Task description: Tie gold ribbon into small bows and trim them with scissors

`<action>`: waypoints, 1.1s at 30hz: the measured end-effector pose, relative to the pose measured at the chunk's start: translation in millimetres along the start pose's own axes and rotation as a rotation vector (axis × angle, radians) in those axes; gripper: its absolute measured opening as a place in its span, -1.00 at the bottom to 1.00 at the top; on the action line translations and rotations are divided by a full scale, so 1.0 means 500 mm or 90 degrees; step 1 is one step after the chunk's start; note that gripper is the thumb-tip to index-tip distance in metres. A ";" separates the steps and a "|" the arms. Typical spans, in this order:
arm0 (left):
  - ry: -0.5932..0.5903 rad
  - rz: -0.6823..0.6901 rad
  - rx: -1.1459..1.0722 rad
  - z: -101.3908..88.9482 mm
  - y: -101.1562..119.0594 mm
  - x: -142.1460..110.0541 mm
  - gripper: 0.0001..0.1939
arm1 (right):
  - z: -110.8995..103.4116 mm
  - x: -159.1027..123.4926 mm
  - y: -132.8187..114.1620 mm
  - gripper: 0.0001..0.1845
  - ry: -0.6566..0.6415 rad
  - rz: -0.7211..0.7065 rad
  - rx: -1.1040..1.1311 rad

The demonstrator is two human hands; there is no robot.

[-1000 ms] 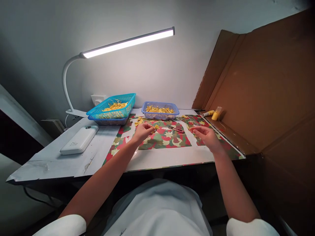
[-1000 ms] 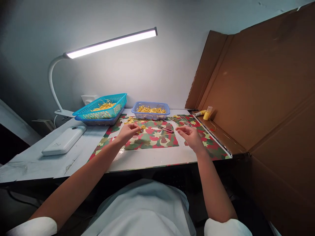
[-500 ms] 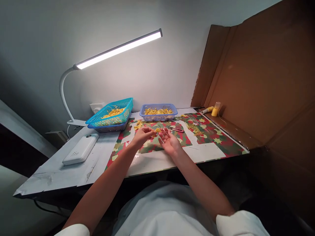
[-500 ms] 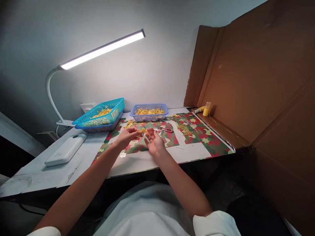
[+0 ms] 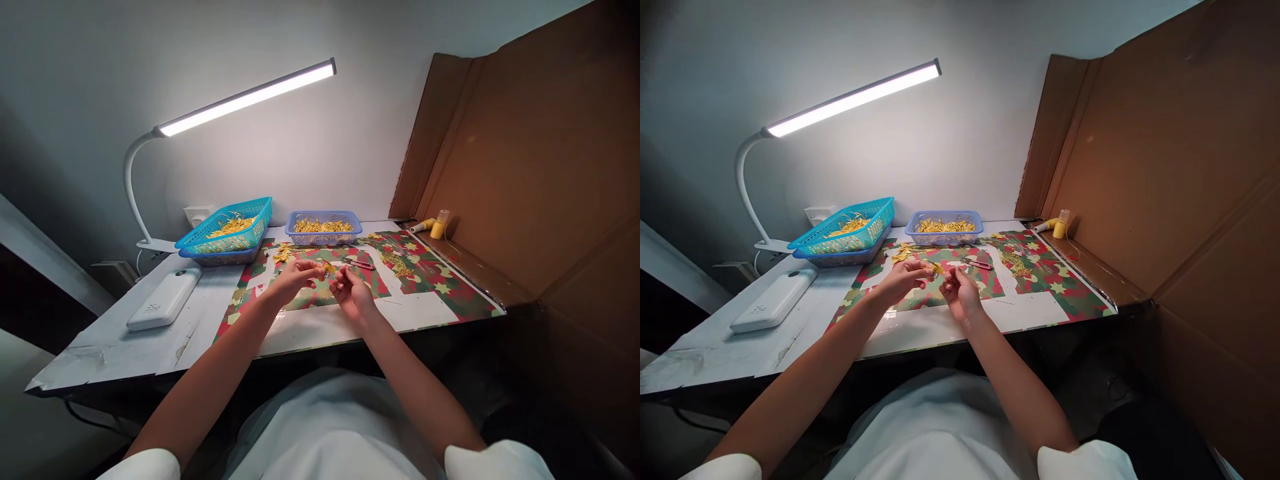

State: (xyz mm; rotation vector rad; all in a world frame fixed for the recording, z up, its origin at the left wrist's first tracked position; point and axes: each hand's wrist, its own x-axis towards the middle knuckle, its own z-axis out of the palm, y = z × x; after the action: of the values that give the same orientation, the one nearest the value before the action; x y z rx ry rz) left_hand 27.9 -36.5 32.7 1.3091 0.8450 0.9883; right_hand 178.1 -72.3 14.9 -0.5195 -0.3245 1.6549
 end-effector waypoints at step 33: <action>-0.069 -0.069 -0.533 0.099 -0.062 -0.050 -0.87 | -0.006 0.045 0.022 -0.72 0.010 -0.084 -0.375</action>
State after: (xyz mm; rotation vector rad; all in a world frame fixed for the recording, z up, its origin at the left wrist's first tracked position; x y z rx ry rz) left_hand 67.4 -77.8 5.5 0.5813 0.3344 1.0121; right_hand 168.4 -52.0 3.4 -0.9257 -0.8276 1.4137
